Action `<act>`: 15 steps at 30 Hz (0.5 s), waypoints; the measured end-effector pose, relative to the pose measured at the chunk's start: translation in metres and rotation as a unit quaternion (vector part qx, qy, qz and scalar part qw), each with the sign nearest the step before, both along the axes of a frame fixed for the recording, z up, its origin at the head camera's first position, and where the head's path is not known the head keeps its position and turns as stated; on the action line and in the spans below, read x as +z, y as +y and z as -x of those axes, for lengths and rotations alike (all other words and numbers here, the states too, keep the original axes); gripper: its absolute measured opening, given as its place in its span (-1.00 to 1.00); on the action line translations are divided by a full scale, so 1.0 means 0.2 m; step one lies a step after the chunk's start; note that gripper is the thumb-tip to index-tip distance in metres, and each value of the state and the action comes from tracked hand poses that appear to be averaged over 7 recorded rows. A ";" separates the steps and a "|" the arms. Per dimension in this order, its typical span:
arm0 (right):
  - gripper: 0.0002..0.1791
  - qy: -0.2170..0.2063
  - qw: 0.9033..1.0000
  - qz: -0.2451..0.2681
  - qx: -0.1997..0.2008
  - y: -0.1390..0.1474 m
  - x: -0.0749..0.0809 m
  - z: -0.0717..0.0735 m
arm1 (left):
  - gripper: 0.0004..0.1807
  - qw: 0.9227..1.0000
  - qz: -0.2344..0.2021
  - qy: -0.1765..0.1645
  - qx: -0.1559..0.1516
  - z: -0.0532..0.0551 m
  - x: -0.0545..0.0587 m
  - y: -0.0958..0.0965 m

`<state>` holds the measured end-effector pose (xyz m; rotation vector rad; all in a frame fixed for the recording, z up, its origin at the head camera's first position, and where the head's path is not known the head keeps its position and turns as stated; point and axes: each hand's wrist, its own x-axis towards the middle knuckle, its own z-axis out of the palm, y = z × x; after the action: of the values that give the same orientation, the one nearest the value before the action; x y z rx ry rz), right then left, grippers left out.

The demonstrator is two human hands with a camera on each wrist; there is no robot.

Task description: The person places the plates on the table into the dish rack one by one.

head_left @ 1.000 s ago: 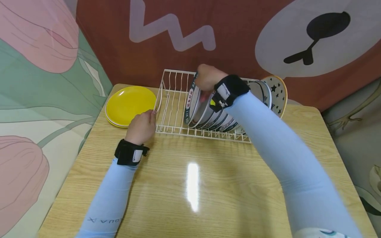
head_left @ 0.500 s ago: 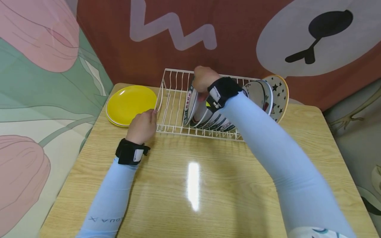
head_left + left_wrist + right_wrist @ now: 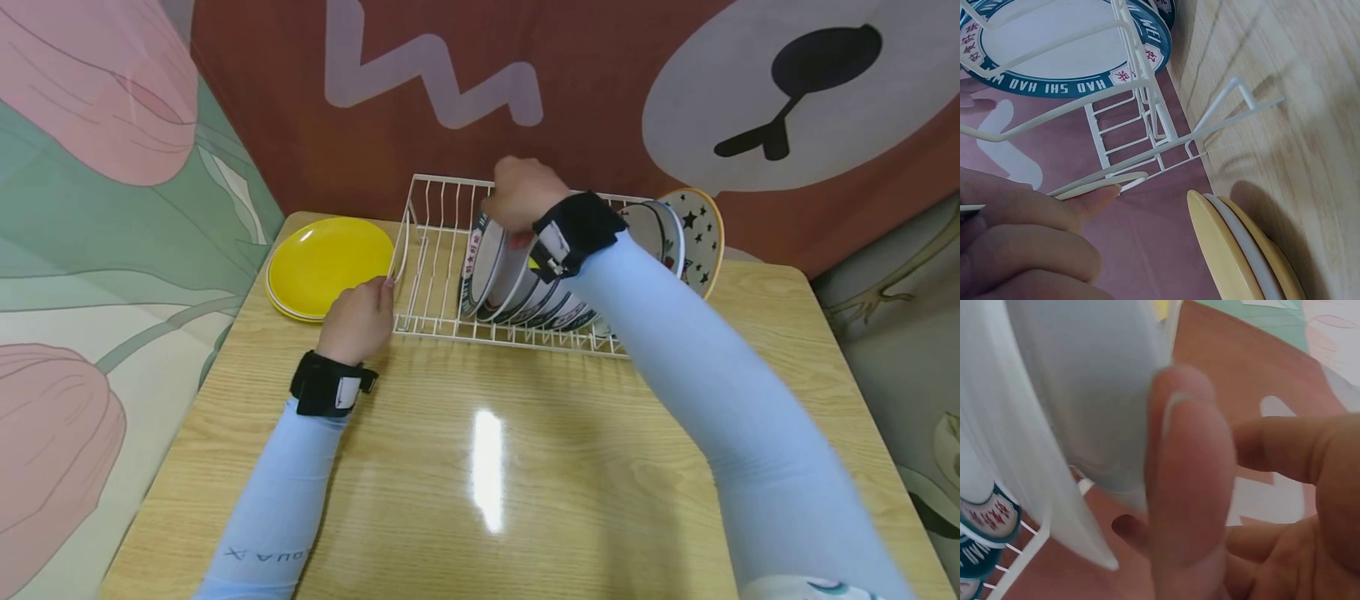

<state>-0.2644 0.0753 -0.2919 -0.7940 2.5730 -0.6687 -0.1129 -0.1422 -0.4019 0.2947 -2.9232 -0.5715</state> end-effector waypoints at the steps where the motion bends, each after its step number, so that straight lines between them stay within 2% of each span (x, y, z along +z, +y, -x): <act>1: -0.59 0.004 1.000 0.002 0.001 0.02 0.01 0.00 | -0.57 1.000 -0.002 0.000 -0.001 0.00 0.00 0.00; 7: -0.27 0.028 0.999 0.047 -0.001 0.13 0.05 -0.04 | -0.59 1.000 -0.005 0.001 -0.001 0.00 0.01 -0.01; 15: -0.25 0.066 0.995 0.075 -0.001 0.29 0.09 -0.07 | -0.60 1.000 -0.008 -0.006 0.003 -0.01 0.01 -0.02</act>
<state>-0.2503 0.1338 -0.2747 -0.9118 2.6662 -0.8456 -0.1119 -0.1461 -0.3996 0.3111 -2.9299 -0.5935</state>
